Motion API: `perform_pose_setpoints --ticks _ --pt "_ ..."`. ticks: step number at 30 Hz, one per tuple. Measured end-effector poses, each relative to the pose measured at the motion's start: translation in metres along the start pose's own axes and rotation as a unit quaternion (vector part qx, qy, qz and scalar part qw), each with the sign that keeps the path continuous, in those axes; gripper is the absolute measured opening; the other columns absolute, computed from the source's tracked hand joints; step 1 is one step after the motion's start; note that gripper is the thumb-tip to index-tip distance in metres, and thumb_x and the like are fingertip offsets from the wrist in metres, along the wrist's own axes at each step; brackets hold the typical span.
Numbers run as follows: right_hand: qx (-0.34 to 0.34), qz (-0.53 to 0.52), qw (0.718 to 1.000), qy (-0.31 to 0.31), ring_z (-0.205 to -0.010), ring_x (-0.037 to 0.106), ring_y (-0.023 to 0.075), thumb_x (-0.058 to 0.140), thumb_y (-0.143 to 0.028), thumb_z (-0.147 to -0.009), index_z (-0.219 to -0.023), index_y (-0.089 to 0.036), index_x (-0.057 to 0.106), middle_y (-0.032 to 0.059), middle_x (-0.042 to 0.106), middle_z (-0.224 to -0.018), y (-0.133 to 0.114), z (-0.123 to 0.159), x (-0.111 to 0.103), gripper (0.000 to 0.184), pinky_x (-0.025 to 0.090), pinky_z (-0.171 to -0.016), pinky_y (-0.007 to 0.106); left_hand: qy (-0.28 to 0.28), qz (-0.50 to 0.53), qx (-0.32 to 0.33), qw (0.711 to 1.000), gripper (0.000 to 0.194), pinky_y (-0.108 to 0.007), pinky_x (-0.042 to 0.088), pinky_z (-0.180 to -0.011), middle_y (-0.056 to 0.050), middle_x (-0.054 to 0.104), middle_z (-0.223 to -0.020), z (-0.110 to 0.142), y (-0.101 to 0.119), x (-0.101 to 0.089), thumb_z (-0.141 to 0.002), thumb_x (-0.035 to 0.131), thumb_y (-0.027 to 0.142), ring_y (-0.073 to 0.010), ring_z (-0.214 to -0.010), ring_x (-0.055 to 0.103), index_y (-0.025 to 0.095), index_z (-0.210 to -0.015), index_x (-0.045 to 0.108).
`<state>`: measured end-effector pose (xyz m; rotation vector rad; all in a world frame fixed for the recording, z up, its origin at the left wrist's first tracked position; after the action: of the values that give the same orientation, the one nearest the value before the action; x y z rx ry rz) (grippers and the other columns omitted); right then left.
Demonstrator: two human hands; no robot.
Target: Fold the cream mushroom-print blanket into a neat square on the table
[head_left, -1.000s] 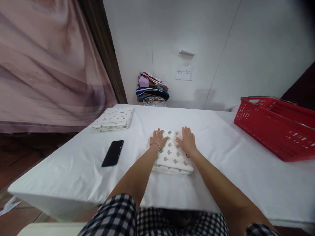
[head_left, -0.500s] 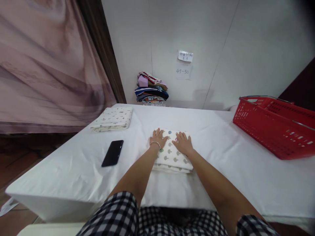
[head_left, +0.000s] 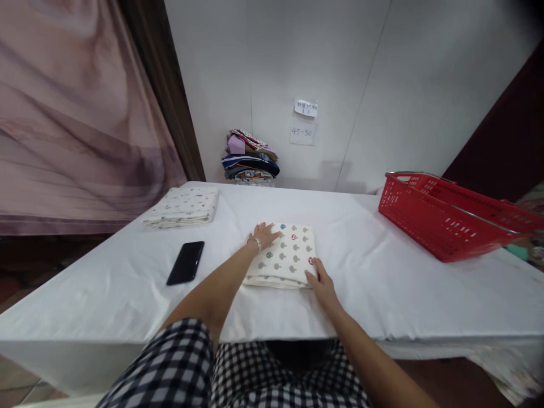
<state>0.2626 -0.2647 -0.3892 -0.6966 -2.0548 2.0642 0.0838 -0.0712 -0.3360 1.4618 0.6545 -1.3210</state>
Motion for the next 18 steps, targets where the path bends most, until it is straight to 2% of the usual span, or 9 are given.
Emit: perform_pose_setpoints --ticks 3,6,7,9,12,15,18 --pt "0.019 -0.067 0.997 0.01 -0.131 0.033 0.0221 0.063 -0.045 -0.072 -0.132 -0.022 0.045 0.0026 0.04 -0.141 0.001 0.003 -0.002 0.067 0.027 -0.11 0.037 0.001 -0.006 0.067 0.998 0.067 -0.05 0.011 -0.11 -0.002 0.02 -0.151 0.041 0.028 0.008 -0.082 0.029 0.065 -0.0259 -0.139 0.012 0.03 -0.139 0.03" --pt "0.056 -0.14 0.988 0.018 -0.126 0.041 0.0231 0.067 -0.04 -0.068 -0.13 -0.022 0.048 0.0028 0.047 -0.136 -0.001 0.0 -0.002 0.068 0.035 -0.105 0.036 0.011 -0.043 0.24 0.97 0.073 -0.05 0.01 -0.111 -0.003 0.025 -0.149 0.102 0.068 0.029 -0.076 0.043 0.066 -0.0254 -0.136 0.022 0.031 -0.138 0.03" --pt "0.065 -0.161 0.985 0.017 -0.124 0.043 0.0233 0.068 -0.038 -0.067 -0.128 -0.022 0.049 0.0027 0.049 -0.134 -0.003 0.0 -0.002 0.066 0.037 -0.103 0.036 0.016 -0.055 0.275 0.96 0.073 -0.05 0.012 -0.11 -0.003 0.026 -0.149 0.119 0.075 0.036 -0.076 0.047 0.062 -0.0256 -0.135 0.023 0.03 -0.138 0.03" --pt "0.079 -0.205 0.976 0.003 -0.121 0.047 0.0237 0.068 -0.033 -0.066 -0.124 -0.022 0.052 0.0029 0.053 -0.13 -0.008 -0.001 0.001 0.061 0.04 -0.1 0.036 0.036 -0.079 0.304 0.949 0.066 -0.051 0.015 -0.109 -0.004 0.028 -0.148 0.141 0.081 0.045 -0.079 0.051 0.047 -0.0249 -0.135 0.024 0.027 -0.138 0.03" --pt "0.109 -0.286 0.952 -0.029 -0.114 0.053 0.024 0.067 -0.03 -0.068 -0.119 -0.021 0.053 0.0041 0.06 -0.121 -0.011 0.002 0.004 0.054 0.046 -0.093 0.038 0.068 -0.103 0.295 0.948 0.062 -0.051 0.018 -0.108 -0.006 0.033 -0.145 0.148 0.082 0.047 -0.078 0.05 0.026 -0.0241 -0.134 0.026 0.023 -0.138 0.031" --pt "0.162 -0.381 0.909 -0.042 -0.103 0.06 0.022 0.066 -0.028 -0.071 -0.11 -0.023 0.053 0.0032 0.066 -0.109 -0.007 0.006 0.001 0.042 0.052 -0.083 0.038 0.094 -0.118 0.285 0.947 0.063 -0.051 0.017 -0.108 -0.007 0.034 -0.145 0.147 0.089 0.047 -0.078 0.045 0.014 -0.0235 -0.133 0.028 0.022 -0.139 0.03" --pt "0.201 -0.445 0.869 -0.081 -0.092 0.063 0.0215 0.063 -0.026 -0.074 -0.096 -0.023 0.057 0.0045 0.066 -0.1 -0.008 0.01 -0.001 0.023 0.055 -0.078 0.037 0.12 -0.122 0.277 0.945 0.066 -0.051 0.016 -0.108 -0.006 0.032 -0.146 0.149 0.1 0.046 -0.079 0.037 0.006 -0.0209 -0.133 0.027 0.024 -0.141 0.024"
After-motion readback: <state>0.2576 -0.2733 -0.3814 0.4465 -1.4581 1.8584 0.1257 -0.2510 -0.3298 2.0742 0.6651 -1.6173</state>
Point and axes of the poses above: each hand's wrist, its own z-axis away from the middle knuckle, its own x-axis out of the palm, y = z × x, the point moved 9 cm from there along -z, towards the middle knuckle
